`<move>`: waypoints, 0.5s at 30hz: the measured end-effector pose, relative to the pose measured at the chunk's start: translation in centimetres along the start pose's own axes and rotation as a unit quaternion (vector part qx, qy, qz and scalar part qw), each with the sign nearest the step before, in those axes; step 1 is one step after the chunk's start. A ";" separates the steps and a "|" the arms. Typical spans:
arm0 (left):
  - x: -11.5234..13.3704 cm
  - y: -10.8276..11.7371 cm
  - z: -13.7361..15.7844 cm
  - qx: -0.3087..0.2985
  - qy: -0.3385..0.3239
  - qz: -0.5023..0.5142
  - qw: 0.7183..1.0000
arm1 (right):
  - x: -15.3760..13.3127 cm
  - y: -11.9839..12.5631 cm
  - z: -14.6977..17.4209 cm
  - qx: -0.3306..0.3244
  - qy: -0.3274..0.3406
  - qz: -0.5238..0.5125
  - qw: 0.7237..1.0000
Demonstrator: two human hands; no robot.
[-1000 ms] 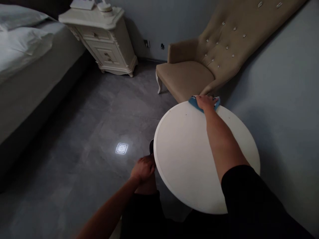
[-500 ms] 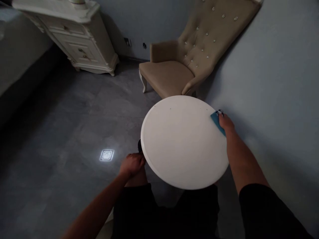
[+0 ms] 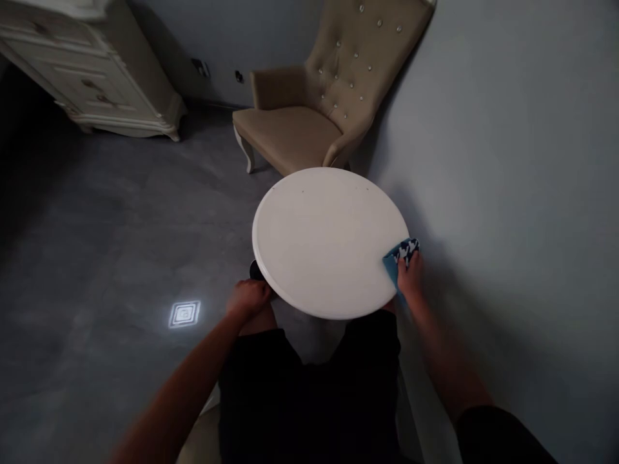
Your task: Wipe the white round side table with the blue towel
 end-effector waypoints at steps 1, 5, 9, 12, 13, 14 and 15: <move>0.1 -0.1 0.0 0.000 -0.001 -0.004 1.000 | 0.1 0.0 2.5 0.002 -0.003 -0.012 1.000; 0.2 -0.3 0.1 0.002 0.000 0.000 1.000 | -1.8 0.2 12.2 0.008 0.046 -0.016 0.999; -0.2 -0.5 0.3 0.007 0.013 0.003 1.000 | -6.4 -0.9 20.2 -0.050 0.159 0.049 0.985; -0.5 -0.8 0.5 0.012 0.021 0.018 1.000 | -10.7 -2.1 24.2 -0.091 0.257 0.097 0.957; -0.6 -0.8 0.5 0.014 0.023 0.023 0.999 | -12.3 -2.4 25.0 -0.101 0.295 0.106 0.944; -0.7 -0.9 0.6 0.015 0.025 0.027 0.999 | -14.1 -2.8 25.7 -0.110 0.335 0.110 0.929; -0.8 -1.0 0.7 0.015 0.029 0.029 0.999 | -15.9 -3.0 26.2 -0.119 0.376 0.109 0.913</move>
Point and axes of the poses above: each hand's wrist, its own z-axis away from the middle knuckle, its own y-axis out of the back of the hand, x = y × z, the point moved 8 cm from there along -z, towards the middle knuckle, and after that the axes turned 3 degrees about -y, right-handed, at the moved point
